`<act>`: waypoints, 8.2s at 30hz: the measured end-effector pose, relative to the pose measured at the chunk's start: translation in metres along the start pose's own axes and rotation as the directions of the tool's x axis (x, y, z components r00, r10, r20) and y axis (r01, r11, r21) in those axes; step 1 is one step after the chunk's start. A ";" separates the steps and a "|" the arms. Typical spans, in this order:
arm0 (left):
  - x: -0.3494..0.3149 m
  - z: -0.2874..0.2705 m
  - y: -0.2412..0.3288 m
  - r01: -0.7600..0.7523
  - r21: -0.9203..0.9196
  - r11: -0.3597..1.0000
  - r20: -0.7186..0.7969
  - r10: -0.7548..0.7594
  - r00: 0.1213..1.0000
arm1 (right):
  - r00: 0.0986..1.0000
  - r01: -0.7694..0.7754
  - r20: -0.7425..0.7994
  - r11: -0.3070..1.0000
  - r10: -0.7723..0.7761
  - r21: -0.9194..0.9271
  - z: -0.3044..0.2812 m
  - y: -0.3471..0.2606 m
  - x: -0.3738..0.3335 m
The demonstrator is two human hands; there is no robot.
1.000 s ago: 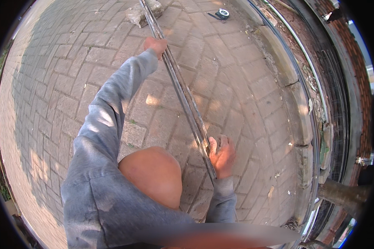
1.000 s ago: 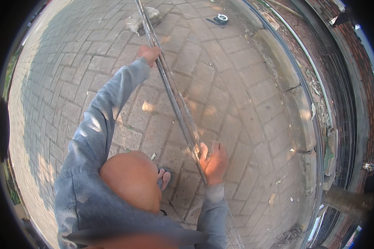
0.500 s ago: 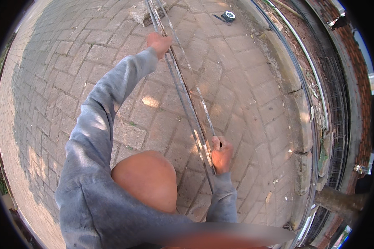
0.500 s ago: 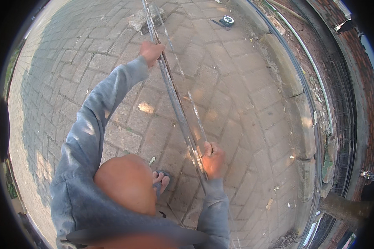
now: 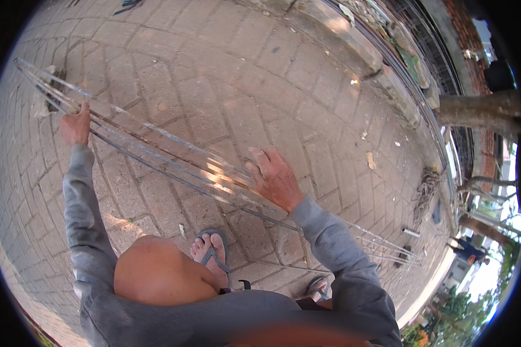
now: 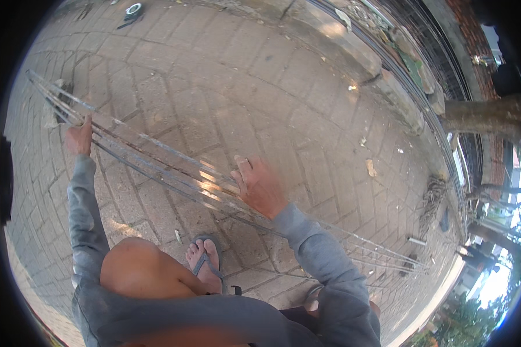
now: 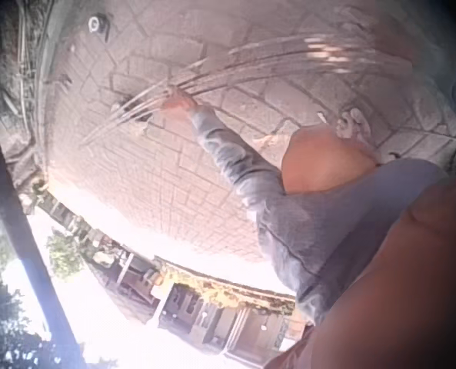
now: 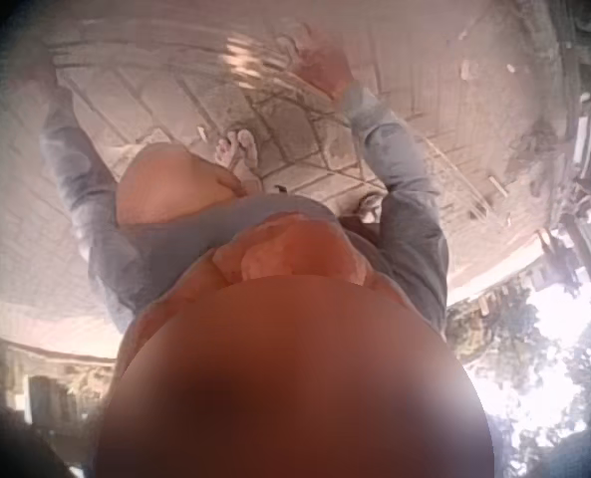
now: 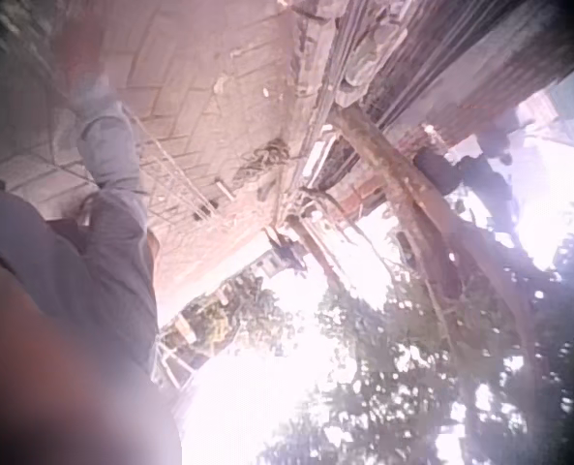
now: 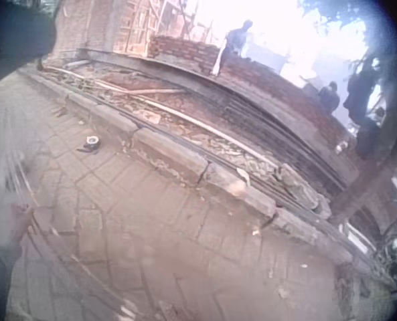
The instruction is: The person aligns and bends several long metal rods on a paved surface, then uses a metal rod and a red-handled tool to twist wire ties around the rods, securing them into a frame structure.
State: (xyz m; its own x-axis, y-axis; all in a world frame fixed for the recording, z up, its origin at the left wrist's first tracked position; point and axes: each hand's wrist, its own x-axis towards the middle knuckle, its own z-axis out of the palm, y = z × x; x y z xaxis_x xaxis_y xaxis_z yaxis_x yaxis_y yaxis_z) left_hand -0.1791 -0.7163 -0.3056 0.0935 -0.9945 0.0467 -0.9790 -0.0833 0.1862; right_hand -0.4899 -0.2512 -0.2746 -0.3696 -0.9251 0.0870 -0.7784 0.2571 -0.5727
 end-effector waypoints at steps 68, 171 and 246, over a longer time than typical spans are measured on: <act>-0.574 -0.186 0.442 -0.956 -0.116 -0.270 -0.438 0.878 -0.195 | 0.650 -0.490 -0.051 0.470 0.758 0.734 -0.075 0.083 -0.713; -0.546 0.006 0.174 -0.635 -0.714 0.296 0.464 0.879 -0.111 | -0.179 -0.497 -0.817 0.666 0.548 0.556 -0.072 0.248 -0.546; -0.534 0.017 0.171 -0.640 -0.763 0.094 0.314 0.919 -0.240 | 0.101 -0.439 -0.732 0.690 0.674 0.575 -0.027 0.123 -0.444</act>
State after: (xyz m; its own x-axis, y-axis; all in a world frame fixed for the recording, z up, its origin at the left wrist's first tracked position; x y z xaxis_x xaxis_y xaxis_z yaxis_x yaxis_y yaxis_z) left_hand -0.3991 -0.2003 -0.3150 -0.9786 0.1421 -0.1487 -0.0136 0.6766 0.7363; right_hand -0.4354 0.1984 -0.3618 -0.9331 0.2844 0.2200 -0.0836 0.4235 -0.9020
